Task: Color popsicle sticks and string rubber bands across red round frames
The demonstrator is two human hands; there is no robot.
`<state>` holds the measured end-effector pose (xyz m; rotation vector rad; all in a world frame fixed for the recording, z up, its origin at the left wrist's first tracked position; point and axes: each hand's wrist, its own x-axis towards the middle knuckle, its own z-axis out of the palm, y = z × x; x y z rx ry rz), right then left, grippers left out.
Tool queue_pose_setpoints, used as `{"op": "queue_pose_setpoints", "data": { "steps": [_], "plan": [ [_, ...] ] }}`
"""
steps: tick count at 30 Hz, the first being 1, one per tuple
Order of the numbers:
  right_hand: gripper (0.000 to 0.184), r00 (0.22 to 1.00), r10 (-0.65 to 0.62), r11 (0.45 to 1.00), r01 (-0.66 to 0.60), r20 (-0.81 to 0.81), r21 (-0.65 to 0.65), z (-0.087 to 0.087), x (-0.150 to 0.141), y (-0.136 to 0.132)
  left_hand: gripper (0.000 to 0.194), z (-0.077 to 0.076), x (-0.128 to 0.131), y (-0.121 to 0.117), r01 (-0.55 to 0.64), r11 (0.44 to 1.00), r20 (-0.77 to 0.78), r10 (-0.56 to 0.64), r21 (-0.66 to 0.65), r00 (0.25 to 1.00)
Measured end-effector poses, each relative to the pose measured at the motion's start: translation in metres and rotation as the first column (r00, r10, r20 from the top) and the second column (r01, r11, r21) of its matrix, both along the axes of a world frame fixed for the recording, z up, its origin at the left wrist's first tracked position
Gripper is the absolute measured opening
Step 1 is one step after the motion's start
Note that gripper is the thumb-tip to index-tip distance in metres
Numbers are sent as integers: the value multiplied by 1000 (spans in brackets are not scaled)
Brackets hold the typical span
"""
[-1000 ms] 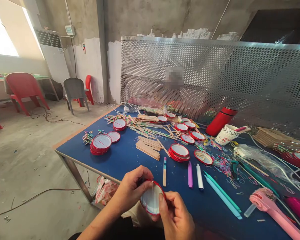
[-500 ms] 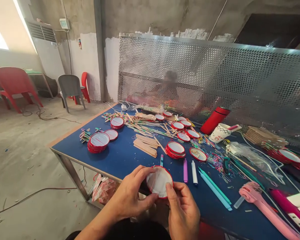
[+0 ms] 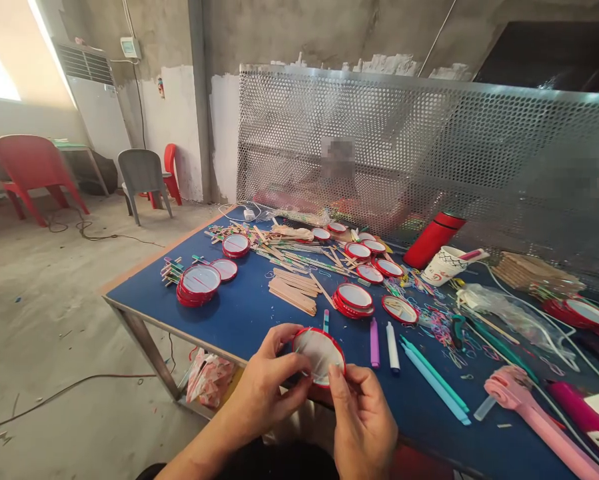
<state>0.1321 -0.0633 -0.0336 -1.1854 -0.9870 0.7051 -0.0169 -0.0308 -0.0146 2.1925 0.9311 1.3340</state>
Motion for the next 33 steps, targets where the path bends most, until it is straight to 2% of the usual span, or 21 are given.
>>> {"op": "queue_pose_setpoints", "data": {
  "steps": [6, 15, 20, 27, 33],
  "plan": [
    [35, 1000, 9, 999, -8, 15, -48, 0, 1, 0, 17, -5, 0, 2, -39, 998, 15, 38, 49, 999],
    [40, 988, -96, 994, 89, 121, 68, 11, -7, 5, 22, -17, -1, 1, -58, 987, 36, 53, 150, 998],
    [44, 986, -101, 993, 92, 130, 73, 15, -7, 6, 22, -23, -1, 2, -89, 969, 59, 77, 232, 995],
    [40, 993, -98, 993, 93, 62, 70, 13, -10, 6, 23, -20, -2, 4, -63, 977, 103, 42, 202, 994],
    [38, 994, -51, 998, 54, 99, -28, -1, -1, 5, 24, -21, -3, 3, -37, 988, 93, 23, 149, 995]
  ]
}}
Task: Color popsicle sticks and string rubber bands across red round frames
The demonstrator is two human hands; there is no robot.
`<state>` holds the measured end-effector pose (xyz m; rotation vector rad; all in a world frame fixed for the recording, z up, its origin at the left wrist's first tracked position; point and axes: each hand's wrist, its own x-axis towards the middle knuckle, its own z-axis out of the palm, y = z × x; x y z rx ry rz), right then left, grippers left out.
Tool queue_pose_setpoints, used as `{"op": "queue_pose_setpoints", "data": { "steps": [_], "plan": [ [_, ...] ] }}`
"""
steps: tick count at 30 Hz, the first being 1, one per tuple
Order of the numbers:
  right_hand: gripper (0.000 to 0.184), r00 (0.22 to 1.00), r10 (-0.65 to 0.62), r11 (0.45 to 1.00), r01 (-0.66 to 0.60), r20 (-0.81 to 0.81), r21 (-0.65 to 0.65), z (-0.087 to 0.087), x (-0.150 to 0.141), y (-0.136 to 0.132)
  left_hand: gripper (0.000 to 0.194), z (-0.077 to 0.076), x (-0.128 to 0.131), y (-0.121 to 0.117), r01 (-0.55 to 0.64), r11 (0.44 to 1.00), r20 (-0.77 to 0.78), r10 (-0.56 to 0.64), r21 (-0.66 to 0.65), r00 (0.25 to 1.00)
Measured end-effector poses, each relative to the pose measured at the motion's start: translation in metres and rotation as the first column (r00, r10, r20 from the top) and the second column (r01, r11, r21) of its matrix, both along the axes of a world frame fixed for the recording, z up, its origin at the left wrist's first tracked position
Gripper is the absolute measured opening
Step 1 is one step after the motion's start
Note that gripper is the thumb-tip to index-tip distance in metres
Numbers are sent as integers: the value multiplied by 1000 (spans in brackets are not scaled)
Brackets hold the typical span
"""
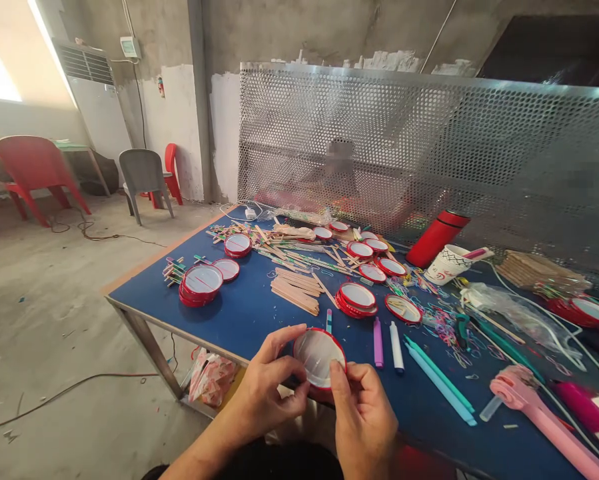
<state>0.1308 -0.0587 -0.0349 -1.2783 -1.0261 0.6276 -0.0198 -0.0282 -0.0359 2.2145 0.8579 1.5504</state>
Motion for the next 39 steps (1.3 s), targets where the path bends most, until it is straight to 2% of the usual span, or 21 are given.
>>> {"op": "queue_pose_setpoints", "data": {
  "steps": [3, 6, 11, 13, 16, 18, 21, 25, 28, 30, 32, 36, 39],
  "plan": [
    [39, 999, -26, 999, 25, 27, 23, -1, 0, -1, 24, -1, 1, -1, 6, 999, -1, -6, -35, 1000],
    [40, 997, -64, 995, 60, 37, 84, 5, -4, 0, 24, -1, 1, -1, 11, 998, 17, -10, -56, 1000],
    [41, 995, -51, 995, 58, -89, 83, 9, -4, 1, 27, 4, -3, 1, 110, 988, 81, -101, -107, 992],
    [41, 991, -1, 999, 5, -135, 34, 7, -2, 1, 29, 6, -4, 3, 191, 964, 212, -151, -185, 965],
    [40, 979, 63, 997, -71, -195, -35, 7, -2, -1, 27, 6, -4, 6, 343, 891, 468, -177, -299, 866],
    [39, 974, 50, 996, -65, -221, -61, 11, -6, -4, 22, 7, -5, 8, 396, 857, 519, -185, -331, 835],
    [36, 984, 54, 994, -69, -172, -82, 17, -13, -10, 16, 11, -7, 10, 372, 854, 454, -186, -365, 871],
    [37, 988, 146, 982, -151, -51, -110, 15, -11, -15, 11, 18, -11, 10, 320, 870, 368, -177, -375, 913],
    [37, 981, 192, 976, -188, 25, -112, 10, -6, -17, 5, 23, -10, 9, 211, 923, 177, -160, -322, 971],
    [37, 979, 193, 978, -186, 67, -97, 7, -4, -17, 11, 24, -8, 8, 137, 954, 21, -136, -267, 990],
    [36, 978, 190, 979, -182, 88, -87, 6, -3, -17, 15, 24, -7, 8, 99, 974, -63, -114, -206, 991],
    [36, 975, 209, 973, -199, 79, -117, 5, -4, -17, 14, 19, -7, 12, 115, 987, -61, -123, -112, 991],
    [39, 973, 221, 967, -209, 67, -145, 3, -5, -17, 20, 14, -8, 15, 153, 981, 5, -153, -119, 988]
  ]
}}
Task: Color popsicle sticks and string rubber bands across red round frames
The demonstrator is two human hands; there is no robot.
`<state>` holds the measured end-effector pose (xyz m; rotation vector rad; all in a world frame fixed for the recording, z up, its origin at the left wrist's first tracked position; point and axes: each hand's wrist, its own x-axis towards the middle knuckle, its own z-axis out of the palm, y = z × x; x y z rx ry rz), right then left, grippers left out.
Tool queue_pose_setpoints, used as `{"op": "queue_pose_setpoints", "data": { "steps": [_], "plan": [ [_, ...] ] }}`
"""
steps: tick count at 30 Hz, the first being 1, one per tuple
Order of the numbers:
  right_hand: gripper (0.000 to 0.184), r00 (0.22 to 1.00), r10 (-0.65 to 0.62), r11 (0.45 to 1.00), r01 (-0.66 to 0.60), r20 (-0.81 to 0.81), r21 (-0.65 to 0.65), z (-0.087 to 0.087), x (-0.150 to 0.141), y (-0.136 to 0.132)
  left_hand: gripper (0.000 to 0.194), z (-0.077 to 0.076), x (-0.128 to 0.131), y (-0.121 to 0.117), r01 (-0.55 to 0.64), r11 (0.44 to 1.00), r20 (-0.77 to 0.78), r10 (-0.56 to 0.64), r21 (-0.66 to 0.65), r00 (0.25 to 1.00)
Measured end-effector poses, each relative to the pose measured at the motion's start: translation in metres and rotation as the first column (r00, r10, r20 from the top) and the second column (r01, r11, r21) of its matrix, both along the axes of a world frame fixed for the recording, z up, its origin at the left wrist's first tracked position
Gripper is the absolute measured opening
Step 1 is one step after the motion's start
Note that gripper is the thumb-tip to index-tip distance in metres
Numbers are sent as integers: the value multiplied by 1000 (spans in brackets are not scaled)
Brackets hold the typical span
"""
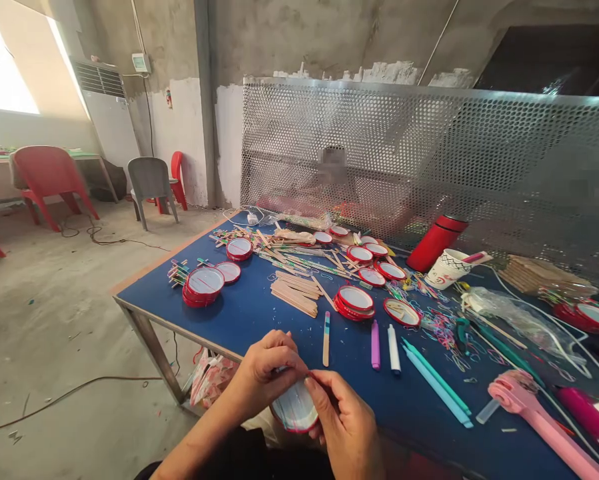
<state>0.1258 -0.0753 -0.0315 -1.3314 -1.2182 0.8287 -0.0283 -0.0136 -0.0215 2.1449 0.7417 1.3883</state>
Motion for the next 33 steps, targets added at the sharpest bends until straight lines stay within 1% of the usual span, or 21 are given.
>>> {"op": "queue_pose_setpoints", "data": {
  "steps": [3, 5, 7, 11, 14, 17, 22, 26, 33],
  "plan": [
    [38, 1000, 14, 1000, -14, -9, 3, -2, 0, 2, 27, 0, 1, 0, -1, 999, 46, 3, -44, 999],
    [37, 1000, 27, 999, -26, -16, 23, -5, 1, 4, 24, 3, 2, -2, -22, 996, 43, 26, -86, 999],
    [37, 1000, 15, 999, -15, -1, 50, -8, 1, 4, 18, 7, 2, -4, -42, 985, 12, 44, -165, 999],
    [40, 988, -90, 988, 73, 123, 136, -15, 1, 5, 10, 14, 2, -7, -43, 952, -19, 39, -301, 999],
    [39, 967, -156, 969, 110, 202, 220, -19, 0, 4, 9, 15, 3, -7, -28, 934, 29, 41, -357, 999],
    [38, 960, -171, 961, 113, 223, 254, -21, 0, 5, 8, 16, 5, -8, -13, 911, 88, 54, -412, 995],
    [37, 958, -174, 959, 113, 228, 258, -24, -1, 5, 7, 17, 7, -9, -6, 879, 153, 90, -477, 984],
    [38, 963, -159, 962, 101, 220, 252, -25, 0, 4, 8, 16, 9, -9, -2, 840, 191, 126, -543, 973],
    [33, 966, -160, 958, 103, 202, 266, -23, 1, 2, 9, 15, 12, -10, -4, 828, 216, 151, -560, 965]
  ]
}}
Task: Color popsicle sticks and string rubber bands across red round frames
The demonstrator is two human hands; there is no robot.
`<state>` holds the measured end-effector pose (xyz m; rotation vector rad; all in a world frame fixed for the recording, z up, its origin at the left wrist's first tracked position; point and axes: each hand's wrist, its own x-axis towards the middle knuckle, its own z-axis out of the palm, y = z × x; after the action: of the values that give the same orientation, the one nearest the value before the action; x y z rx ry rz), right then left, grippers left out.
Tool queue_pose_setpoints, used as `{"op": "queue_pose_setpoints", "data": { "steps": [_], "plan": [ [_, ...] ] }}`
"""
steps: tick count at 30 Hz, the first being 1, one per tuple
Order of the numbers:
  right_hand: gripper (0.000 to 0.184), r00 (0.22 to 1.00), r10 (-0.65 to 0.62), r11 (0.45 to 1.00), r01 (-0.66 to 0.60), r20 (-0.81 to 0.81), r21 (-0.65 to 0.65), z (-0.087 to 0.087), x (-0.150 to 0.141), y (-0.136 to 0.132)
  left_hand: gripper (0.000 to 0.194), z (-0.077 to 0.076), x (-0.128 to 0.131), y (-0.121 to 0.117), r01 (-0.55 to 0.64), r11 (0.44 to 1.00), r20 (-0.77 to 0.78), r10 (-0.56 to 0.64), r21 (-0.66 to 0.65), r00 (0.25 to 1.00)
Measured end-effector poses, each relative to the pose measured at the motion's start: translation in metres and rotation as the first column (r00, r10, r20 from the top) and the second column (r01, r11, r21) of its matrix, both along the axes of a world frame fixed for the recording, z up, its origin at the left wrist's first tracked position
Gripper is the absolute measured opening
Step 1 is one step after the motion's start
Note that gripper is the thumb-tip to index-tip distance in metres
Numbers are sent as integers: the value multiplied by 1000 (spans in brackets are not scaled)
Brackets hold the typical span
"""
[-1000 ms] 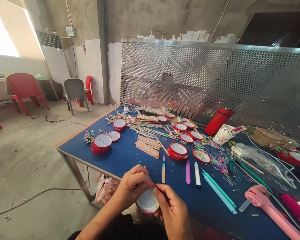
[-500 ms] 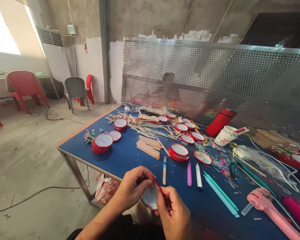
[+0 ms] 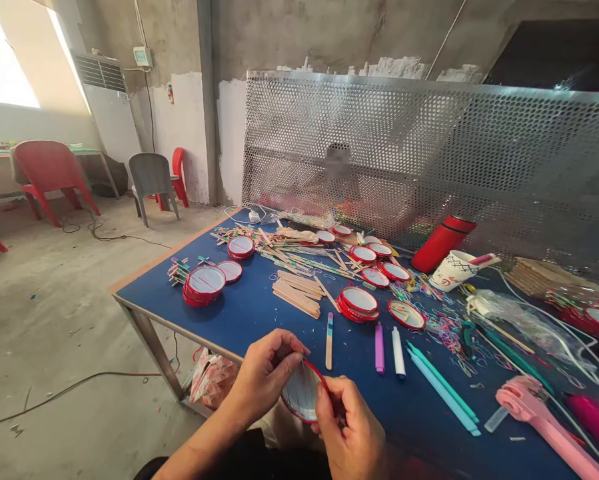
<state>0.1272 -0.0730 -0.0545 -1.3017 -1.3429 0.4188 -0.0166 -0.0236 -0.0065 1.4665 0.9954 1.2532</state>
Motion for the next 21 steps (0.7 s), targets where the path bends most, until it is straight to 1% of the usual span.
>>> {"op": "queue_pose_setpoints", "data": {
  "steps": [5, 12, 17, 21],
  "plan": [
    [28, 999, 2, 999, -3, -33, -34, 1, -1, -1, 7, -1, 1, -1, 6, 1000, -38, -5, 18, 999],
    [29, 984, -2, 992, -20, -179, -121, 6, -5, -3, 1, 2, 1, -3, 10, 999, -75, -6, 47, 997],
    [33, 977, -7, 990, -23, -211, -138, 7, -8, -3, 6, 4, 0, -5, -3, 993, -182, 25, 122, 983],
    [34, 973, -8, 989, -27, -230, -145, 9, -9, -2, 8, 4, 0, -4, 16, 988, -223, 19, 155, 975]
  ]
}}
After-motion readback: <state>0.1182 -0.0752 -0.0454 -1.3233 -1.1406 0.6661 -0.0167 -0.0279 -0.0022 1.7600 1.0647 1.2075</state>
